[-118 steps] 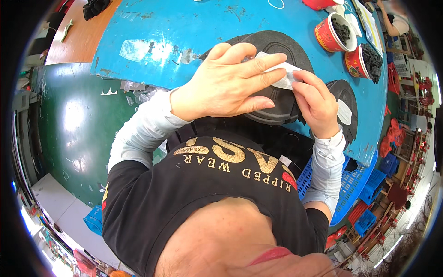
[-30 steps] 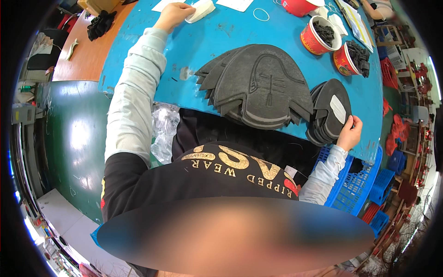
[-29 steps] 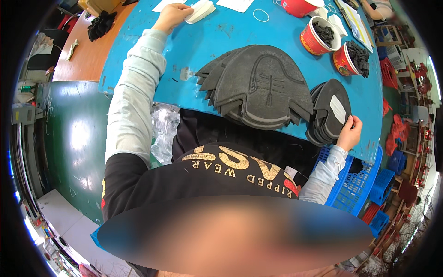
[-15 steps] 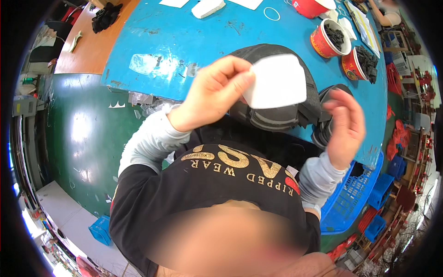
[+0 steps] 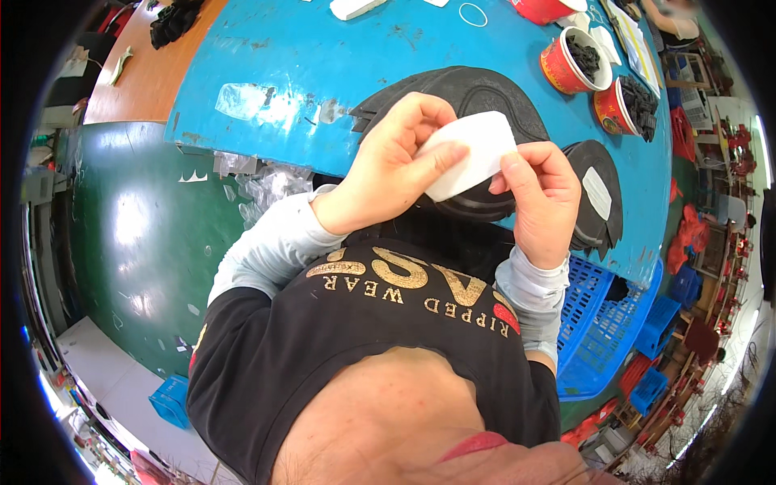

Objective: The person applies white labels to black shoe components by hand, affixing them onto the components on an assembly line.

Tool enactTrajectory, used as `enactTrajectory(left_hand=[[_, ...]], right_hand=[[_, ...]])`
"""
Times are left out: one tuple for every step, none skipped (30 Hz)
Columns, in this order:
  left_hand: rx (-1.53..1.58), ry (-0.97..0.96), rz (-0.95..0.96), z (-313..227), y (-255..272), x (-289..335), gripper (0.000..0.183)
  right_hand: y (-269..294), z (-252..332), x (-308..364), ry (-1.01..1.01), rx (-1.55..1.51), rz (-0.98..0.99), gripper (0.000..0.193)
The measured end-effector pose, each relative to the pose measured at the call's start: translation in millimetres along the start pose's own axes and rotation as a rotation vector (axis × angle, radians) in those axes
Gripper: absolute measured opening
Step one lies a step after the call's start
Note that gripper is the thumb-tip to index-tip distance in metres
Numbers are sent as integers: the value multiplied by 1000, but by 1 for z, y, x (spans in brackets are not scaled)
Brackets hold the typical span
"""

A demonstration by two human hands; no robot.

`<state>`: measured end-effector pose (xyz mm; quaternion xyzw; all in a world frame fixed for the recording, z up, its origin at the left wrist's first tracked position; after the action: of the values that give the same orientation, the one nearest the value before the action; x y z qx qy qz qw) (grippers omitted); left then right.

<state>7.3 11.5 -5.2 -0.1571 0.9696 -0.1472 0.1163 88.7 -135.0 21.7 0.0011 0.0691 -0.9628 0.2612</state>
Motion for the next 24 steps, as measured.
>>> enactTrajectory(left_hand=[[9, -49, -73, -1, 3, -2, 27], [17, -99, -147, -3, 6, -3, 28], [27, -146, -216, -4, 10, -4, 30], [-17, -241, -280, -8, 15, -3, 25], [-16, -242, -281, -11, 20, -2, 25], [-406, -509, -412, -23, 26, 2, 25], [-804, -770, -533, -31, 25, 8, 26], [-530, -781, -514, -28, 15, 8, 31], [-1025, -874, -197, -42, 8, 11, 37], [-975, -831, -199, -40, 1, 12, 34], [-924, -787, -201, -36, -7, 10, 32], [-783, -694, -97, -32, -9, 4, 34], [-625, -574, -15, -28, -8, 1, 29], [-594, -561, -13, -26, -3, -1, 27], [-562, -542, -11, -22, 1, -4, 25], [-516, -466, -18, -19, 3, -5, 23], [-518, -464, -20, -18, 3, -5, 23], [-472, -403, -20, -16, 2, -4, 22], [-427, -343, -21, -13, 1, -4, 21], [-497, -391, -34, -12, 0, -4, 20], [-499, -389, -33, -12, 0, -4, 20], [-515, -404, -33, -13, 0, -5, 19], [-532, -420, -34, -14, 0, -5, 19], [-534, -418, -33, -14, 0, -5, 19]], right_hand=[[-1, -1, -1, -4, -33, 24, 7], [1, 0, -1, -20, -35, 17, 6], [4, 0, -2, -19, -33, 18, 6], [8, 0, -3, -33, -102, -23, 6], [12, -1, -3, -47, -171, -63, 6], [15, -1, -5, 4, -149, -85, 6], [13, 0, -4, 4, -148, -84, 6], [8, 3, -2, 48, -71, -105, 6], [3, 6, 0, 90, 4, -125, 7], [-4, 8, 3, 91, -2, -109, 8], [-9, 5, 4, 87, -2, -108, 8], [-15, 2, 6, 50, -68, -46, 9], [-20, 0, 7, 13, -134, 15, 9], [-24, 3, 8, -19, -215, 67, 6], [-22, 2, 7, -22, -216, 69, 6], [-20, -1, 7, -58, -206, 76, 7], [-19, -4, 7, -94, -195, 83, 9], [-19, -8, 7, -91, -170, 95, 14], [-20, -8, 7, -93, -171, 93, 14], [-20, -8, 7, -68, -132, 82, 13], [-21, -7, 7, -42, -93, 71, 12], [-21, -8, 8, -43, -96, 71, 12], [-20, -6, 9, 54, 17, 64, 12], [-20, -4, 10, 150, 129, 56, 12]])
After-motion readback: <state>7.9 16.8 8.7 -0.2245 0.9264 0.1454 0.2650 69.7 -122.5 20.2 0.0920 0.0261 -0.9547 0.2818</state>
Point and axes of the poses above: each hand's wrist, its own x-axis away from the middle knuckle, its own y-axis out of the back of the hand, z = x × y, the point moved 3 cm from there along -x, towards the middle knuckle, and after that the axes turned 5 degrees about -z, right-handed, at the moved point
